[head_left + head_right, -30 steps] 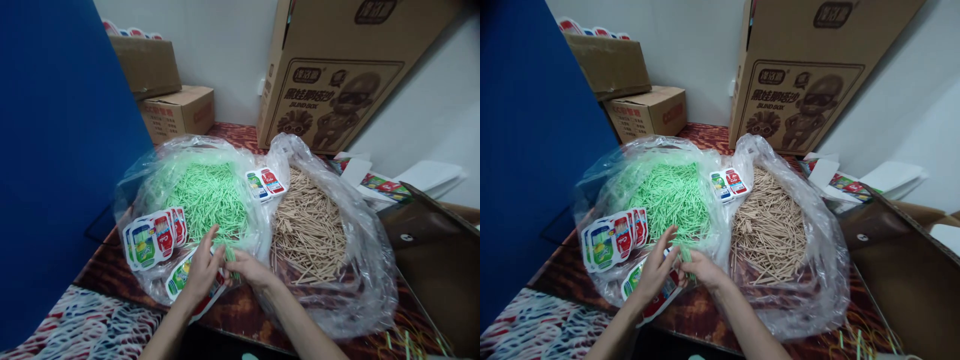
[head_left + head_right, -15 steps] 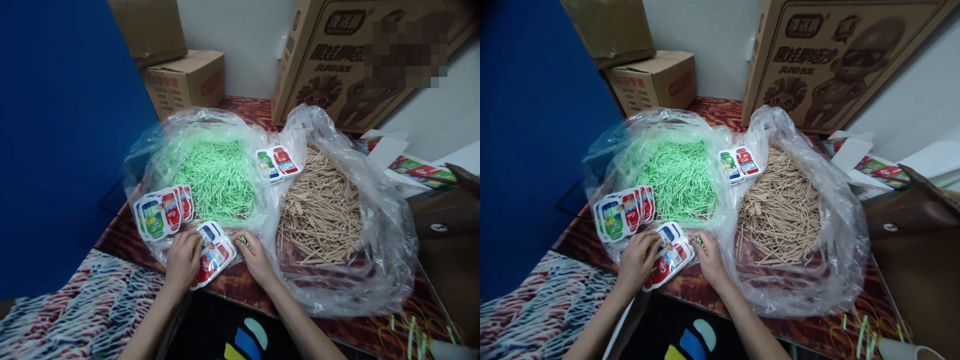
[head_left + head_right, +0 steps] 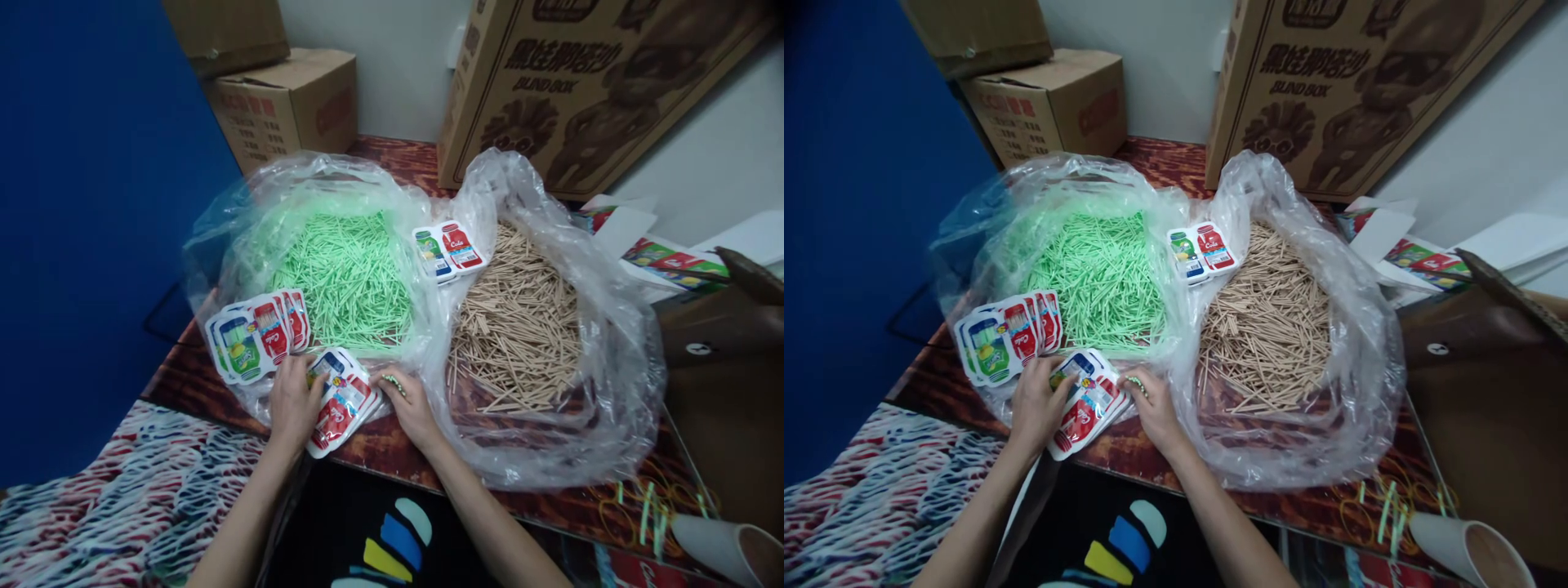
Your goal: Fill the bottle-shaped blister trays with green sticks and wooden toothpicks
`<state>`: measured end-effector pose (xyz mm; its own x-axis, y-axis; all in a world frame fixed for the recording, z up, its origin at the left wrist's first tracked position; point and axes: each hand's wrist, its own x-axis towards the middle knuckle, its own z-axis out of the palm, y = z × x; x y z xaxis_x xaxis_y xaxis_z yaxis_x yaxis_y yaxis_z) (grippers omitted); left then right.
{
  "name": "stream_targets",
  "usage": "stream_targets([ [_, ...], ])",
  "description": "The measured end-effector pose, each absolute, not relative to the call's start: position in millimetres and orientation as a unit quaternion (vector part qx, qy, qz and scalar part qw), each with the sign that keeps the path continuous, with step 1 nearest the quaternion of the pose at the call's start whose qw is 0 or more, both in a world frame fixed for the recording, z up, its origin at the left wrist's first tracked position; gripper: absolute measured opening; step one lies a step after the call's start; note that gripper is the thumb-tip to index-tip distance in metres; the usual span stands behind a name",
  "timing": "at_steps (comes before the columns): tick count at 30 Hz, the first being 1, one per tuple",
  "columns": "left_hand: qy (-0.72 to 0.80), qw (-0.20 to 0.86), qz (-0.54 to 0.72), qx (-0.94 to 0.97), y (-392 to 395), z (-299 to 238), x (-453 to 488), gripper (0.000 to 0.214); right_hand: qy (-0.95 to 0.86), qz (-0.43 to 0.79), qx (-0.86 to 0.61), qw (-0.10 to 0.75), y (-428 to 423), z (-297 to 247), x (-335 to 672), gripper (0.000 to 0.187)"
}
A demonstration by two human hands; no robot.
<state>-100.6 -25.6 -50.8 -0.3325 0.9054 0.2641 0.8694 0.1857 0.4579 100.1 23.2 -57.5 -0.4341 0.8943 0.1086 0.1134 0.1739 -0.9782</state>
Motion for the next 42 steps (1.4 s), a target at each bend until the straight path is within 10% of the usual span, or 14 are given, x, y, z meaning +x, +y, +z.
stream_targets([
  [30, 0.700, -0.047, 0.378, 0.604, -42.1, -56.0, -117.8, 0.021, -0.651, 0.525, -0.396, 0.379, 24.0, -59.4, 99.8, 0.023],
  [42, 0.623, 0.243, 0.514, 0.537, -43.9, -25.6, -79.4, 0.016, -0.348, 0.709, -0.387, 0.477, 43.0, -25.8, 100.1, 0.019],
])
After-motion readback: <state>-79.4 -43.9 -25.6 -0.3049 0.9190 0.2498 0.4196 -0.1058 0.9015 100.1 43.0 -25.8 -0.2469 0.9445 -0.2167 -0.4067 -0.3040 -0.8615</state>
